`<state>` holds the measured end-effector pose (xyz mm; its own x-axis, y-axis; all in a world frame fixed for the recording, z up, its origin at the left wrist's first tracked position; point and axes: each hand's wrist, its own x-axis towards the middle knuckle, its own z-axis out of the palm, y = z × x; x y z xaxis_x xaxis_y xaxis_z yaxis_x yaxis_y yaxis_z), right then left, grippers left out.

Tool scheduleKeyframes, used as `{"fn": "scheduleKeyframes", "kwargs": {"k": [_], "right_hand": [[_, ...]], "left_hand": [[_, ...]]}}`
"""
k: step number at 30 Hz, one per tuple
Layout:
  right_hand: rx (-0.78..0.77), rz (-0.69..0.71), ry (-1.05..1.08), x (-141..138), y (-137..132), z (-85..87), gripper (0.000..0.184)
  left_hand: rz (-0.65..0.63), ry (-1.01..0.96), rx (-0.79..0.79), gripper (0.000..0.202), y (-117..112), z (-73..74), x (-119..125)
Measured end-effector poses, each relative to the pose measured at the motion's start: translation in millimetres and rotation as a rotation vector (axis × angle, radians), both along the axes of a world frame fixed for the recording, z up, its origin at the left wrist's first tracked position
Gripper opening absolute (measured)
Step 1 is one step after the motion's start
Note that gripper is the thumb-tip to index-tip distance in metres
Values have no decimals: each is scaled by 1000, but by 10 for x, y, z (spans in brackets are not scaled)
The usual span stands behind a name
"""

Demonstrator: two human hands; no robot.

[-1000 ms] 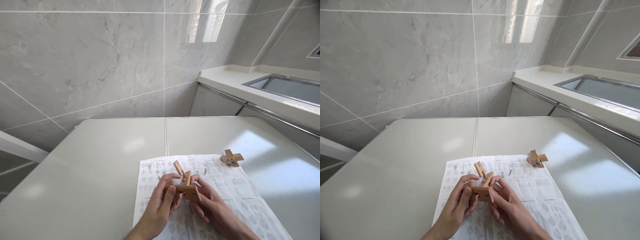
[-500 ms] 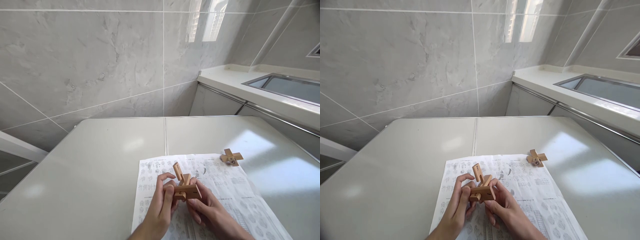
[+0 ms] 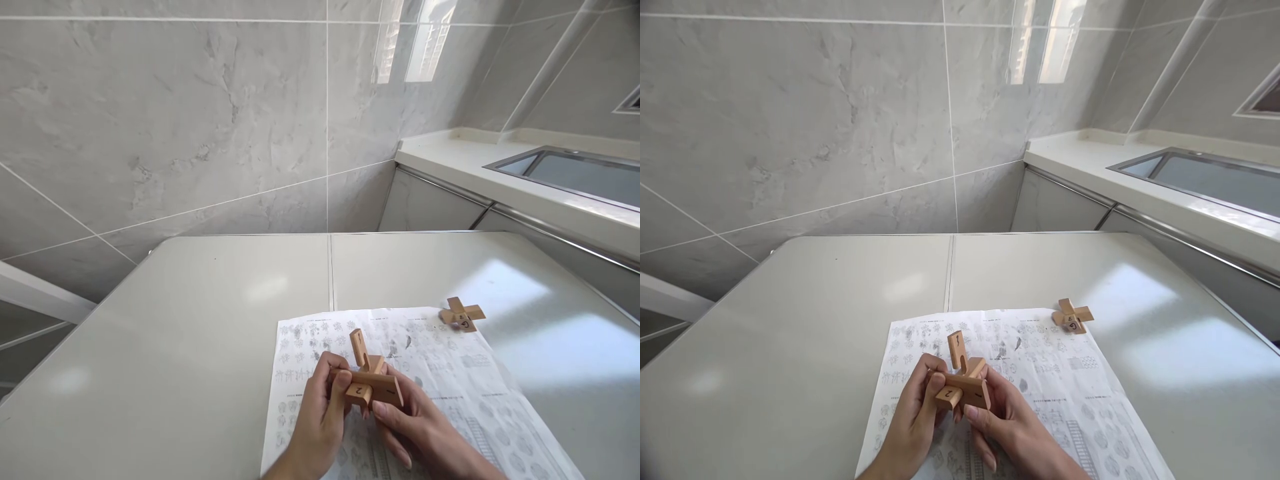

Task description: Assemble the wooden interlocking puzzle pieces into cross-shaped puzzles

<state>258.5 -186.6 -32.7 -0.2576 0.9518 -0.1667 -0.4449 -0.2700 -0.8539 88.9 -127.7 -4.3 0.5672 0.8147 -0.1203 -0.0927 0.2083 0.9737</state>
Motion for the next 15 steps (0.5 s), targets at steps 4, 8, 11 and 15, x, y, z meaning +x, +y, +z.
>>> {"fn": "scheduleKeyframes", "kwargs": {"k": [4,8,11,15], "right_hand": [[-4,19,18,-19,3,25,41],[3,33,45,-27,3,22,40],[-2,40,57,-17,5,5,39],[-22,35,54,0,8,13,41]], "left_hand": [[32,-23,-55,44,-25,8,28],[65,-38,-71,44,-42,8,48],[73,-5,-85,43,-49,8,55],[50,-20,-111,44,-27,10,52]]}}
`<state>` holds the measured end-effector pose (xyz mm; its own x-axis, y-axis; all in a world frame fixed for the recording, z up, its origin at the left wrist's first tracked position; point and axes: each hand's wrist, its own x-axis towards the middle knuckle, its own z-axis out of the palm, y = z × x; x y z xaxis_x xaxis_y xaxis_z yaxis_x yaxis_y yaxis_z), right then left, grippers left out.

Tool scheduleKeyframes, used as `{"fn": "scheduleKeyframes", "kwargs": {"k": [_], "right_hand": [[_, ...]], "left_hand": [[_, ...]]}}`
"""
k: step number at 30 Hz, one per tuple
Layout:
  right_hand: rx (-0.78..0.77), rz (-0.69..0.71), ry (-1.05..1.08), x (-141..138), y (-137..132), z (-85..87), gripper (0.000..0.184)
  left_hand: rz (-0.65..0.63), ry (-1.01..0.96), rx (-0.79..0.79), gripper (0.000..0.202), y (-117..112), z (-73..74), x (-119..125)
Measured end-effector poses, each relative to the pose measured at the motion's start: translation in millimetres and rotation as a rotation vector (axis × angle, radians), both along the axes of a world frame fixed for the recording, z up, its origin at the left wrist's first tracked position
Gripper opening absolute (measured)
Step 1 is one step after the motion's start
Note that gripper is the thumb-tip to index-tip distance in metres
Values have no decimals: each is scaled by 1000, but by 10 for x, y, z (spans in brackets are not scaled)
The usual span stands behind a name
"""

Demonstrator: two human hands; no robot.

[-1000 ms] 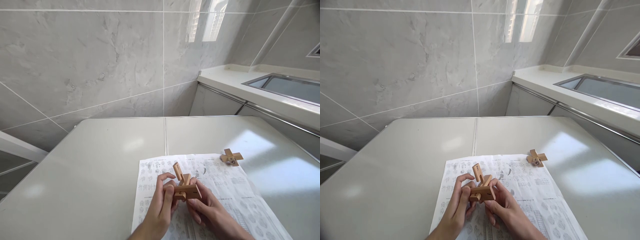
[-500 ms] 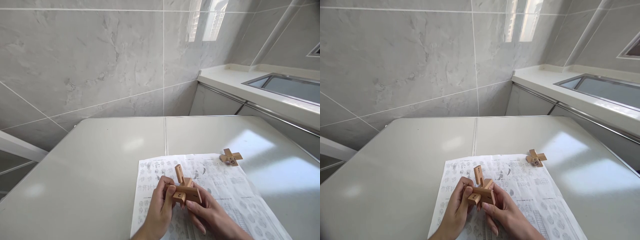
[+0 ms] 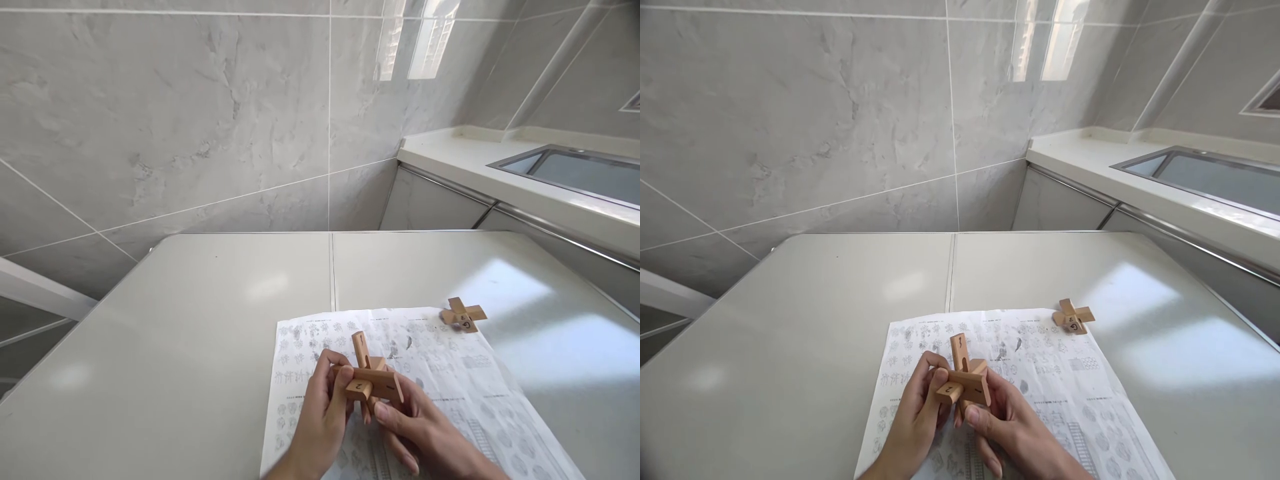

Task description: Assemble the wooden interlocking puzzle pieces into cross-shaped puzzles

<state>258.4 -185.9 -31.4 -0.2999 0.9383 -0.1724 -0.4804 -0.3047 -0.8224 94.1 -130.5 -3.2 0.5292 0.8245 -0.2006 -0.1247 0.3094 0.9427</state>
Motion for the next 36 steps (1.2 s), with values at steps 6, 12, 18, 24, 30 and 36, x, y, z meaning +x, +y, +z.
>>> {"fn": "scheduleKeyframes", "kwargs": {"k": [6,12,18,24,30,36], "right_hand": [[13,17,-11,16,-19,-3,39],[-30,44,79,-3,-10,-29,36],[23,160,66,29,-13,-22,38],[10,211,176,73,-67,-63,28],[1,232,197,80,-64,-35,25],[24,275,148,101,-45,-17,33]], "left_hand": [[-92,-53,-25,46,41,8,-29],[-99,-91,-18,46,29,14,-43],[-175,-47,-68,46,77,-9,-84],[-311,-35,-66,45,110,-48,-139],[-334,-13,-75,47,104,-38,-146],[-348,32,-55,62,99,-8,-126]]}}
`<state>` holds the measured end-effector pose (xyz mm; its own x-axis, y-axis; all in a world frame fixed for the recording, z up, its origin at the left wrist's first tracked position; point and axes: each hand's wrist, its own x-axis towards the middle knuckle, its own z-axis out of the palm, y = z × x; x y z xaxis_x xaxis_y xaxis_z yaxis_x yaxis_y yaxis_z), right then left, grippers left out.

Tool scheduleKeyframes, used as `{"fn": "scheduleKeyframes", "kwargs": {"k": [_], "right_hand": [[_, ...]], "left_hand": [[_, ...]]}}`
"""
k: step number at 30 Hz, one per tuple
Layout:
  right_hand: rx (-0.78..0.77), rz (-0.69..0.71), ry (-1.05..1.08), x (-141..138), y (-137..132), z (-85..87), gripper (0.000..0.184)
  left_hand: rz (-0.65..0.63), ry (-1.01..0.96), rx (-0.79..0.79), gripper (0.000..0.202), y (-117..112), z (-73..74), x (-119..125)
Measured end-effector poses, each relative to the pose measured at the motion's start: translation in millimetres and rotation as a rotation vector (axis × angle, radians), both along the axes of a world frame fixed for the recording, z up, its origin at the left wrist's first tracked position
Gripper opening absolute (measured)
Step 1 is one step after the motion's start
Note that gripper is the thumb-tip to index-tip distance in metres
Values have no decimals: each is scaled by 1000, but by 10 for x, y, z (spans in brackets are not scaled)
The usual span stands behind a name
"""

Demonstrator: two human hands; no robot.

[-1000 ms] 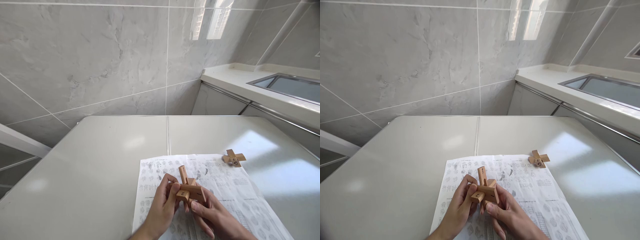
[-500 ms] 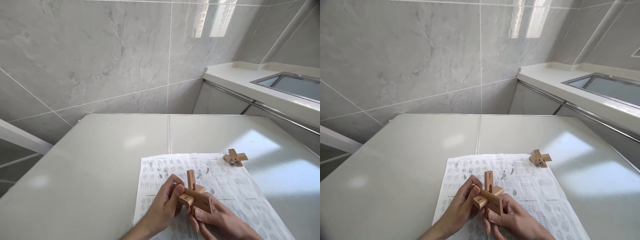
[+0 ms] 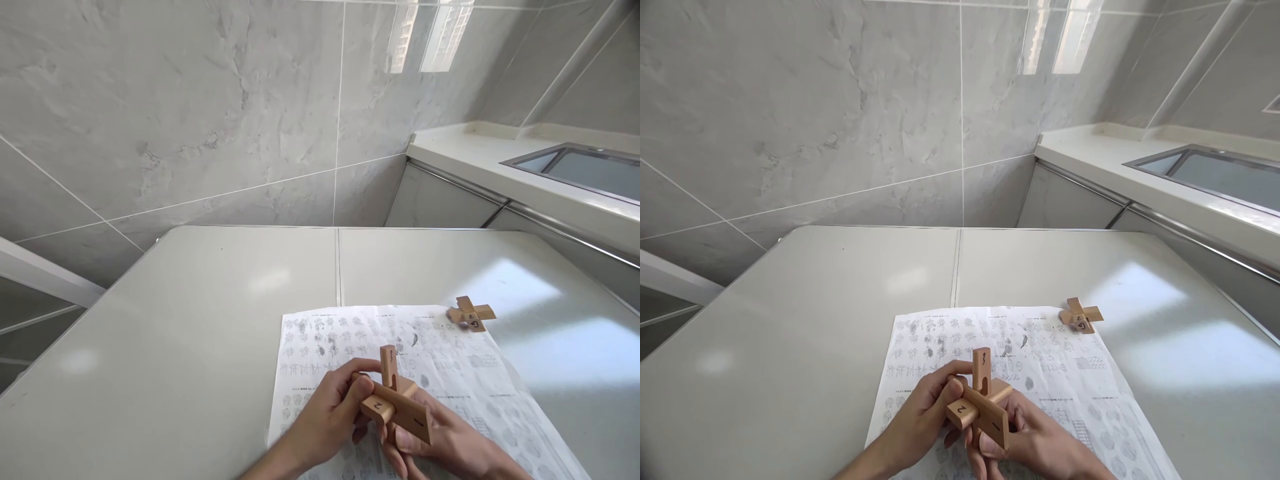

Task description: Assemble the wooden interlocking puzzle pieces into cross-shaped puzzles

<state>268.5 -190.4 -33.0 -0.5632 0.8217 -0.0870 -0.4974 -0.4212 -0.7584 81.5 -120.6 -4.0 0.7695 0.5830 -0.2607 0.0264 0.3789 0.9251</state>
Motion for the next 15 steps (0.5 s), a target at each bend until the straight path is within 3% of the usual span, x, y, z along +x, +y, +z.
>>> {"fn": "scheduleKeyframes", "kwargs": {"k": [6,15], "right_hand": [[27,25,-65,34,-13,20,34],[-10,-8,-28,-7,-42,11,30]], "left_hand": [[-82,-8,14,67,27,10,-23],[-71,-58,-22,59,12,15,-17]]}}
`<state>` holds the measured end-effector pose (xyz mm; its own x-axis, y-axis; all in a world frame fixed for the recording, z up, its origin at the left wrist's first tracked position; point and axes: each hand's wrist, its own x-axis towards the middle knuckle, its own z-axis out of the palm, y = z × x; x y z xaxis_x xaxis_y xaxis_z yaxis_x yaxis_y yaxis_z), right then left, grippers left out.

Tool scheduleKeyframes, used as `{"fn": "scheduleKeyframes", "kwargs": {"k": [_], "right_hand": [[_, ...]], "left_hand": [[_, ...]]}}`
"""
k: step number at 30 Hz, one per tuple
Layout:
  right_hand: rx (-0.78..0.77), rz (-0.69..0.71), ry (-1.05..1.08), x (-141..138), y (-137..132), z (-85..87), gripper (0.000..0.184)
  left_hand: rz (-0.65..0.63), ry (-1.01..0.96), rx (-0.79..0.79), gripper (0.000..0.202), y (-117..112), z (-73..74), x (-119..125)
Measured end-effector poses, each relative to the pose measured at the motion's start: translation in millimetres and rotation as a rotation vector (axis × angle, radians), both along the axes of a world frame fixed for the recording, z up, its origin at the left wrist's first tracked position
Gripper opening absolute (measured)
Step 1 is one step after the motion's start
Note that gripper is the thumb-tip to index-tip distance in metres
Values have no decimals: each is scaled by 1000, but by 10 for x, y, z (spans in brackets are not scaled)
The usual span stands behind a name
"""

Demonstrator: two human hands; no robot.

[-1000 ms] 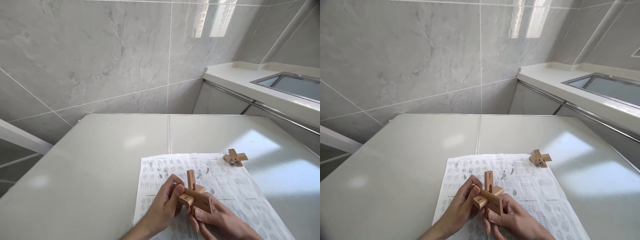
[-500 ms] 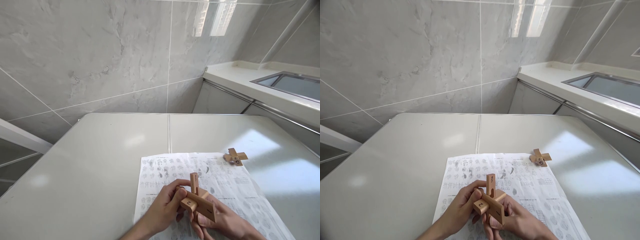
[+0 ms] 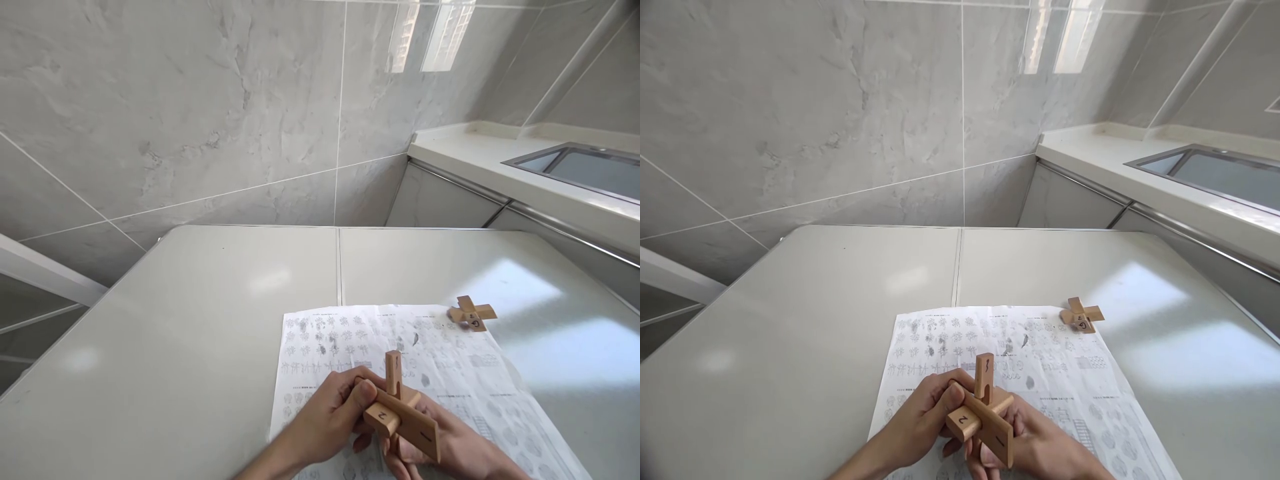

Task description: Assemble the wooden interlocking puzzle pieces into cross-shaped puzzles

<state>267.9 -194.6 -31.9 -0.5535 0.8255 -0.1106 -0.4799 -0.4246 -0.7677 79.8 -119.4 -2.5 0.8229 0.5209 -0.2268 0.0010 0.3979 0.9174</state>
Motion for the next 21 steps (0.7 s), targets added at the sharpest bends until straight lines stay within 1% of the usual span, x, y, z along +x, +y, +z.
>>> {"fn": "scheduleKeyframes", "kwargs": {"k": [5,9,11,13,16,19,21], "right_hand": [[54,22,-23,-2,16,18,34],[82,19,-54,-9,29,21,40],[79,25,-67,-22,24,28,42],[68,30,-99,-40,13,48,45],[43,5,-148,-73,-1,74,50],[57,4,-112,-108,-2,50,49],[84,25,-81,-129,0,7,48]], "left_hand": [[6,78,58,57,-16,52,-12],[50,127,135,56,-13,91,8],[71,139,143,54,-11,92,30],[104,139,126,51,-13,83,55],[167,103,31,48,-23,62,82],[187,58,-72,50,-31,45,88],[204,44,-75,52,-32,42,86]]}}
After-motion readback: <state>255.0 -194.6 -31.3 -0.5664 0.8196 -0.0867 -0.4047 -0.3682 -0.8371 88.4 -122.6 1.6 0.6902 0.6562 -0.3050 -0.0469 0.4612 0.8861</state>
